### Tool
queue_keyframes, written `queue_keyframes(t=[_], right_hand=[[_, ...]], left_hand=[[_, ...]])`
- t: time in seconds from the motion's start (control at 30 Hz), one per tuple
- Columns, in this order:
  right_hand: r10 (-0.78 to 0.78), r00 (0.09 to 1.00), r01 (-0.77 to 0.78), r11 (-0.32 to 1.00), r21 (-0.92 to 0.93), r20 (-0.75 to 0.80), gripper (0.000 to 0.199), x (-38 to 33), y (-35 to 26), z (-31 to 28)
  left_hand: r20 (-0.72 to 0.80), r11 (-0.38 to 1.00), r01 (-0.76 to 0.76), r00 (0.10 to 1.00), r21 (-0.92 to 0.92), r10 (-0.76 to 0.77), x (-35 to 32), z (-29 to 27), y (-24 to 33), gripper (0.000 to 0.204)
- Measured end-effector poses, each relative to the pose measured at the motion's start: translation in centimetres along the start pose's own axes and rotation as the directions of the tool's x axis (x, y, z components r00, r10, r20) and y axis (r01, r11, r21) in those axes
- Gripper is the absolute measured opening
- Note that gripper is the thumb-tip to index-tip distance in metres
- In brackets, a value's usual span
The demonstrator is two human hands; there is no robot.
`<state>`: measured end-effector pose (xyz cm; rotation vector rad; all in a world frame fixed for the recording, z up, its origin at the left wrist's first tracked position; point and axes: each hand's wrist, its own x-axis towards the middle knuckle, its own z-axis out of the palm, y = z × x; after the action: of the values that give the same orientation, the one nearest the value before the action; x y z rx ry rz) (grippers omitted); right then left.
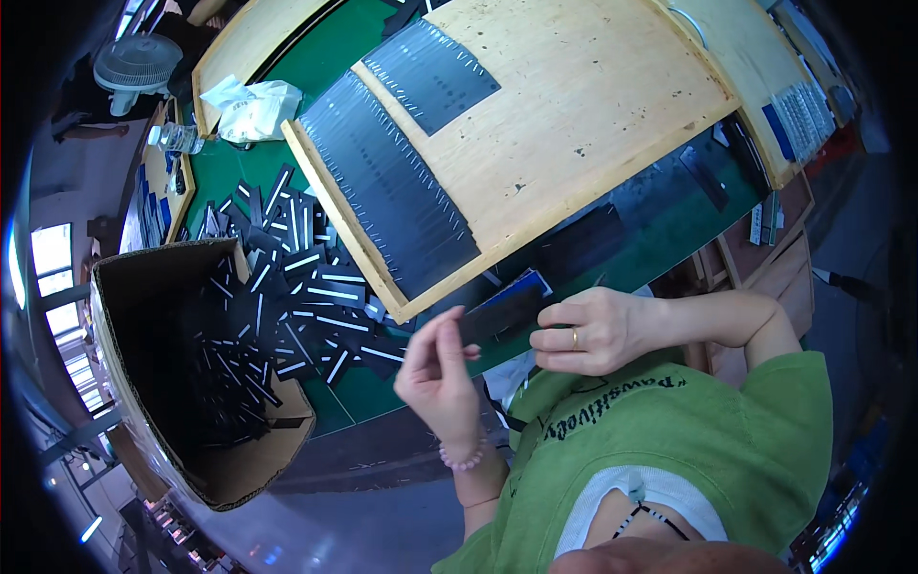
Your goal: The person attaches strips onto a fixture, trims them using a blade, aligns strips on a wooden tray, and wipes their face with a tissue.
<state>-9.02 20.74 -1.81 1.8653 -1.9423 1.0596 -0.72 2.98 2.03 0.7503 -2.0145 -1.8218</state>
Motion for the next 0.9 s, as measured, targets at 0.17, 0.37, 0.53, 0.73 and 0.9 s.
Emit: queue_keyframes(t=[0.17, 0.37, 0.53, 0.73, 0.9], right_hand=[[0.178, 0.98, -0.18, 0.984, -0.019, -0.087, 0.037, 0.5, 0.2, 0.0], [0.04, 0.998, -0.042, 0.998, -0.045, -0.04, 0.036, 0.8, -0.1, 1.2], [0.176, 0.984, -0.177, 0.984, 0.0, -0.019, 0.019, 0.0, 0.3, 0.9], [0.296, 0.94, -0.312, 0.947, -0.075, -0.17, 0.032, 0.9, 1.0, 1.1], [0.364, 0.932, -0.361, 0.926, -0.109, 0.002, 0.043, 0.1, 1.5, 1.6]], left_hand=[[-0.099, 0.994, 0.008, 0.995, -0.106, -0.018, 0.8, -1.1, 0.0, 0.017], [-0.135, 0.98, -0.012, 0.991, -0.2, -0.016, 0.7, -1.0, -0.5, 0.02], [-0.166, 0.987, -0.04, 0.986, -0.155, 0.014, 0.9, -1.8, -1.0, 0.021], [-0.128, 0.985, -0.012, 0.992, -0.17, -0.01, 1.0, -1.6, -1.0, 0.023], [-0.156, 0.98, -0.008, 0.987, -0.2, -0.024, 1.1, -1.9, -1.3, 0.02]])
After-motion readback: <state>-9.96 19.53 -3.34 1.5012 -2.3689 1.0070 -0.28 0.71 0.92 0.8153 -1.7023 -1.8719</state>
